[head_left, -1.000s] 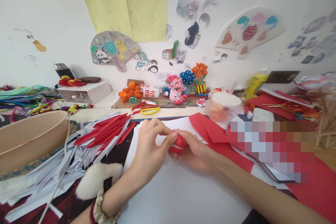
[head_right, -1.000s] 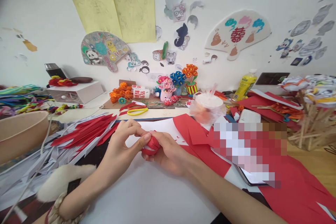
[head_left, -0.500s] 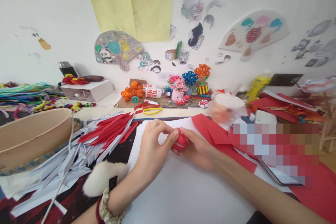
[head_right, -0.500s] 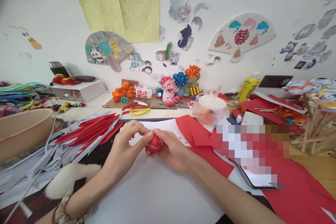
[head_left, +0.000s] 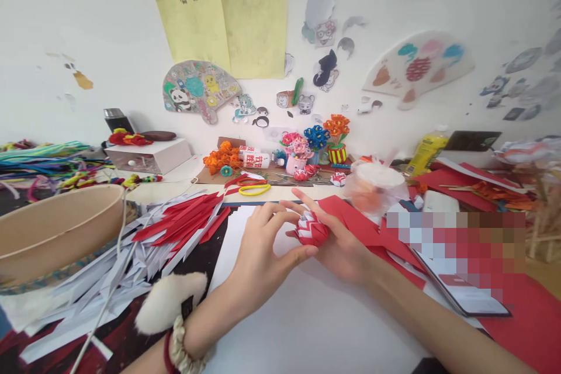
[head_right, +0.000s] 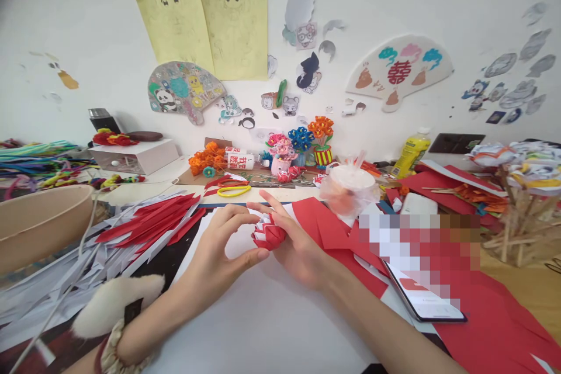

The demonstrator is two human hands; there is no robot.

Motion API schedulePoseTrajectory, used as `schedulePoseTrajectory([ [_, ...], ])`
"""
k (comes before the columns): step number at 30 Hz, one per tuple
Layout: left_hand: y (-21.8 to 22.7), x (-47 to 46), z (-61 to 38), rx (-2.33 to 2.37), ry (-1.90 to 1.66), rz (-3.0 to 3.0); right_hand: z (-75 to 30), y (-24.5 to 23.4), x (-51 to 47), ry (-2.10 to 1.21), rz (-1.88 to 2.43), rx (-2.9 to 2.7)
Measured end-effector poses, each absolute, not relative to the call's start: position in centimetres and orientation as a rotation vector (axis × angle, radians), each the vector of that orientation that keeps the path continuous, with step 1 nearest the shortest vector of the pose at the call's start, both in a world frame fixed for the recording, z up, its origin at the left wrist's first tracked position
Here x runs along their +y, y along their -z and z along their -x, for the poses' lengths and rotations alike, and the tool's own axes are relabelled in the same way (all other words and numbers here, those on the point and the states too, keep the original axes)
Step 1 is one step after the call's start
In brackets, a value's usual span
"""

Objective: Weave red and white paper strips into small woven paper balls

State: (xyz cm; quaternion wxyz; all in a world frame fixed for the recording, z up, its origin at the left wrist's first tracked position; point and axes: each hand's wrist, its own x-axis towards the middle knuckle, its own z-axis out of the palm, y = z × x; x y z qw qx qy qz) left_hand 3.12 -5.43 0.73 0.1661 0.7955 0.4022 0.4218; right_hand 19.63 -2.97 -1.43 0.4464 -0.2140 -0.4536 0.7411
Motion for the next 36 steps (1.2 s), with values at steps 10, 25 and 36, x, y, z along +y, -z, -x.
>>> schedulePoseTrajectory([
  [10, 0.0, -4.7, -1.9, 1.431, -1.198, -2.511, -20.8, 2.2, -1.4, -1.42, 0.571, -1.618],
  [25, 0.4, -4.4, -1.8, 1.374, -1.18, -2.18, -20.5, 2.8, -1.4, -1.196, 0.61, -1.803],
  [36, -0.2, -3.8, -1.0, 1.111, -1.172, -2.09, -21.0, 2.3, -1.4, -1.325, 0.598, -1.632],
])
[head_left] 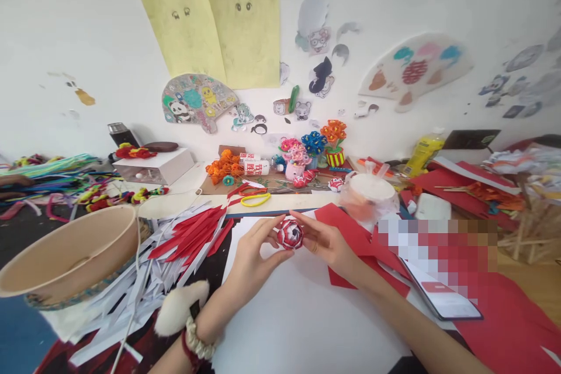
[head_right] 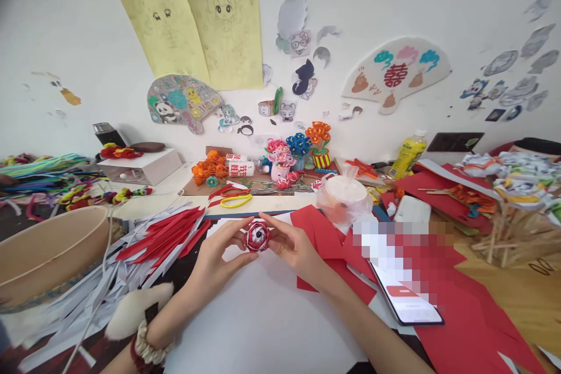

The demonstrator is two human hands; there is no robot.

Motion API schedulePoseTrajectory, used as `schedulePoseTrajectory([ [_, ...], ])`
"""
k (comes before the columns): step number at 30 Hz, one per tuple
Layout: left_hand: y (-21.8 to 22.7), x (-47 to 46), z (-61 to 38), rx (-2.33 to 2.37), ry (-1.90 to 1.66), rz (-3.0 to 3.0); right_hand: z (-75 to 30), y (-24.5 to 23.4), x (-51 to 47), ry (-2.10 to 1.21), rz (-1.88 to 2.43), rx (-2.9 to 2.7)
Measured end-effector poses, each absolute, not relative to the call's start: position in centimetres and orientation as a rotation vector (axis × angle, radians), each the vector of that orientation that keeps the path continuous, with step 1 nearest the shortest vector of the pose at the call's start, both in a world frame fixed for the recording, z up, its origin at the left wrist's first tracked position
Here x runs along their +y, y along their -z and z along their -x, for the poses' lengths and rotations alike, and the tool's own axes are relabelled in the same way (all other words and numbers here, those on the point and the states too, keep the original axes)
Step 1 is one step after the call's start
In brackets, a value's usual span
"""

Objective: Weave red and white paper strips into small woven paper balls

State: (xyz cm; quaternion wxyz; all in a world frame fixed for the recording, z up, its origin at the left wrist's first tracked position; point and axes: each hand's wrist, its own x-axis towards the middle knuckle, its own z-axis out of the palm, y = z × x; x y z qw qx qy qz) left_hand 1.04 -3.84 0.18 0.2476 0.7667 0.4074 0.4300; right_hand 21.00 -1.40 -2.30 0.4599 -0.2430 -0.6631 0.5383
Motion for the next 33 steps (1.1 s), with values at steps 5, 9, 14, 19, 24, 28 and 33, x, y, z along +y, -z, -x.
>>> schedulePoseTrajectory([
  [5, -0.7, -3.8, -1.0, 1.081, -1.168, -2.087, -20.7, 2.3, -1.7, -1.269, 0.623, -1.646],
  [9, -1.0, -3.8, -0.9, 1.029, -1.142, -2.146, -20.9, 2.0, -1.8, -1.139, 0.687, -1.683],
  [14, -0.7, -4.1, -0.9, 1.01, -1.204, -2.189, -21.1, 1.3, -2.1, -0.893, 0.699, -1.791],
  [19, -0.3, -4.3, -0.9, 0.929, -1.284, -2.244, -21.2, 0.9, -2.4, -0.83, 0.653, -1.799],
  [24, -0.3, -4.4, -1.0, 0.881, -1.322, -2.297, -21.1, 1.2, -2.5, -0.812, 0.659, -1.748],
  [28, -0.8, -4.4, -1.2, 0.952, -1.288, -2.31, -20.9, 1.2, -2.6, -0.882, 0.71, -1.703],
  [33, -1.2, -4.2, -0.9, 1.03, -1.218, -2.285, -21.0, 0.7, -2.5, -1.204, 0.695, -1.54],
])
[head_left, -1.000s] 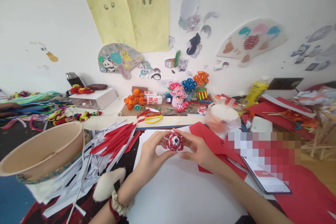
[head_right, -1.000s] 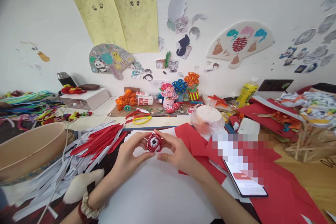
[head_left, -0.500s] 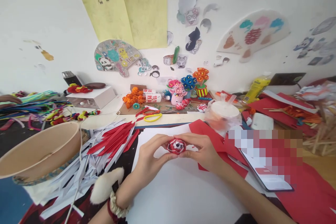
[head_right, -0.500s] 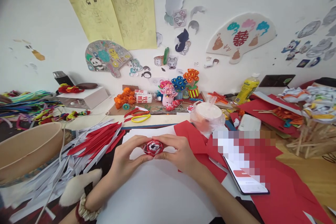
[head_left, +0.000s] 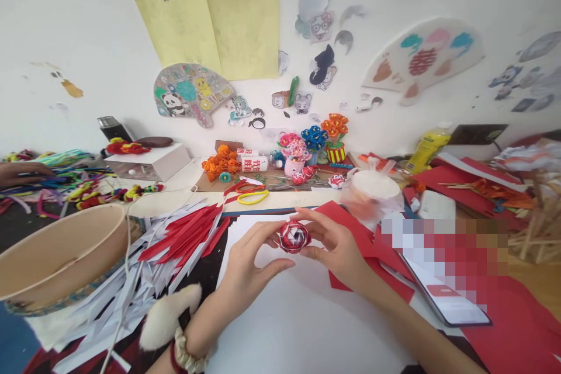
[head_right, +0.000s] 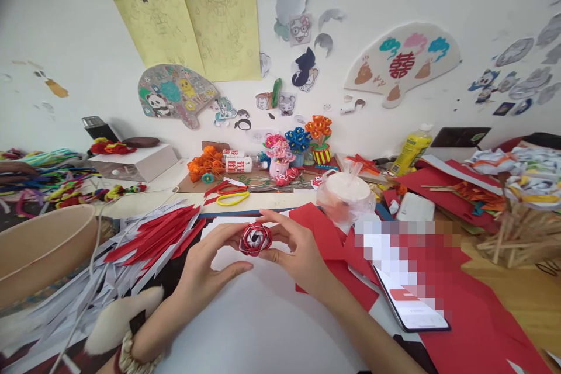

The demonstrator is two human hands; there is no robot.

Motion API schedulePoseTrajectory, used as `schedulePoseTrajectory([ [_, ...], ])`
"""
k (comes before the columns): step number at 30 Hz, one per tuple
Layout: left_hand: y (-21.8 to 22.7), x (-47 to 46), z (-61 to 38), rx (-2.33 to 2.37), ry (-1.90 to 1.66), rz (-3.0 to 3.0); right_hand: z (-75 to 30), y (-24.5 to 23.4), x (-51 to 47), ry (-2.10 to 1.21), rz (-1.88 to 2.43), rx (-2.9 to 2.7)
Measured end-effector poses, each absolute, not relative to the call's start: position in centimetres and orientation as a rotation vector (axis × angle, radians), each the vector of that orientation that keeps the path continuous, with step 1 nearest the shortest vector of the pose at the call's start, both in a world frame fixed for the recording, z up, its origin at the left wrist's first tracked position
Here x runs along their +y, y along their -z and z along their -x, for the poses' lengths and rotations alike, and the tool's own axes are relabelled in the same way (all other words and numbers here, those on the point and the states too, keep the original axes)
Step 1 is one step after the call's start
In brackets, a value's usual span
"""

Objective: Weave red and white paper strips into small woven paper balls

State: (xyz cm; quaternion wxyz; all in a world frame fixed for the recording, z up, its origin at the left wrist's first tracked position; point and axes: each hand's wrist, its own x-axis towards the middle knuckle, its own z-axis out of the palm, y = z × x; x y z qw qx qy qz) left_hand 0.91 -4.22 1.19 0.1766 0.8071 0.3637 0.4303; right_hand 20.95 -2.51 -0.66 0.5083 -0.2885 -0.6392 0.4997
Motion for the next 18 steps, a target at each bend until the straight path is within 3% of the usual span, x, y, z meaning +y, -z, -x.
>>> schedulePoseTrajectory([
  [8, -1.1, -4.24, -0.61, 1.036, -1.23, -2.252, -21.6, 0.73, -2.04, -1.386, 0.605, -1.525],
  [18, -1.37, -4.37, -0.71, 1.118, -1.298, -2.227, -20.7, 1.01, -2.78, -1.271, 0.747, -1.593],
])
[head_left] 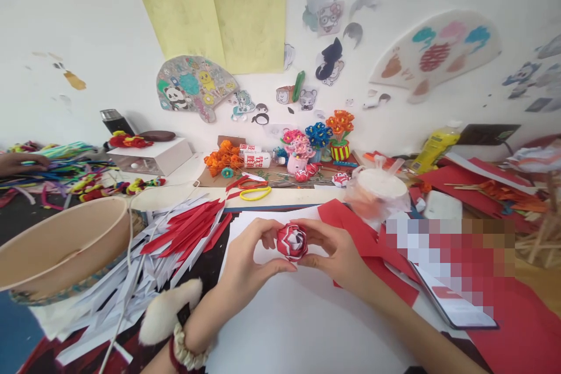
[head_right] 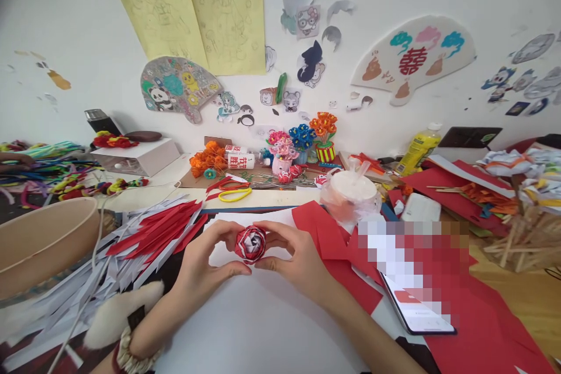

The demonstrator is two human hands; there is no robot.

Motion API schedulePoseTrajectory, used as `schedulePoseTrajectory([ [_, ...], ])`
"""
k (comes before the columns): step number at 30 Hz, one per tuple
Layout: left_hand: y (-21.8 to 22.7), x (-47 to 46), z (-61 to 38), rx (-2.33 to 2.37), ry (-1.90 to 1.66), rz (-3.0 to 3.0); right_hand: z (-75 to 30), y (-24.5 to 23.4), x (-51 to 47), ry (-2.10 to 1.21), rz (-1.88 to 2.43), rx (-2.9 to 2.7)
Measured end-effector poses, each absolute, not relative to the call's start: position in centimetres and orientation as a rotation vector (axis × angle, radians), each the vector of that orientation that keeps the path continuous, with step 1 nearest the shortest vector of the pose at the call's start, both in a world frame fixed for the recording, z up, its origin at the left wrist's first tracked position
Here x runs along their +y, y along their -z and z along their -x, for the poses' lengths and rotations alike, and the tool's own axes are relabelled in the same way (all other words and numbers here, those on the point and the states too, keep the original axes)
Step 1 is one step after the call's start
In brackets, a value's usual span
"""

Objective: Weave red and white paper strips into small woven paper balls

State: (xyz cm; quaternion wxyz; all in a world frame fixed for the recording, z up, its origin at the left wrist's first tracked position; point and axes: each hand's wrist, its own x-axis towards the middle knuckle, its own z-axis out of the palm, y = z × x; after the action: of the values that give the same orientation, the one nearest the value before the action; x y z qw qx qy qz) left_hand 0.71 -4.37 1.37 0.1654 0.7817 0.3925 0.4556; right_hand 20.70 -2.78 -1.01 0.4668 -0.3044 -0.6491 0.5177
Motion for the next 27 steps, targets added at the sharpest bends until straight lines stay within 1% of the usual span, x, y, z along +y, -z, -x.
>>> schedulePoseTrajectory([
  [5, -1.32, -4.41, -0.57, 1.118, -1.284, -2.291, -20.74, 1.0, -2.87, -1.155, 0.675, -1.679],
  [11, -1.14, -4.7, -1.05, 1.002, -1.296, -2.379, -20.57, 0.8, -3.38, -0.848, 0.726, -1.73],
  [17, -0.73, -4.84, -1.26, 0.99, -1.317, -2.402, -20.41, 1.05, -3.43, -0.771, 0.699, -1.707],
  [20, -0.91, -4.82, -1.38, 1.001, -1.352, -2.414, -20.24, 1.06, -3.46, -0.812, 0.709, -1.69],
  [27, -1.37, -4.62, -1.02, 1.096, -1.279, -2.341, -20.17, 0.67, -3.37, -1.225, 0.713, -1.456],
])
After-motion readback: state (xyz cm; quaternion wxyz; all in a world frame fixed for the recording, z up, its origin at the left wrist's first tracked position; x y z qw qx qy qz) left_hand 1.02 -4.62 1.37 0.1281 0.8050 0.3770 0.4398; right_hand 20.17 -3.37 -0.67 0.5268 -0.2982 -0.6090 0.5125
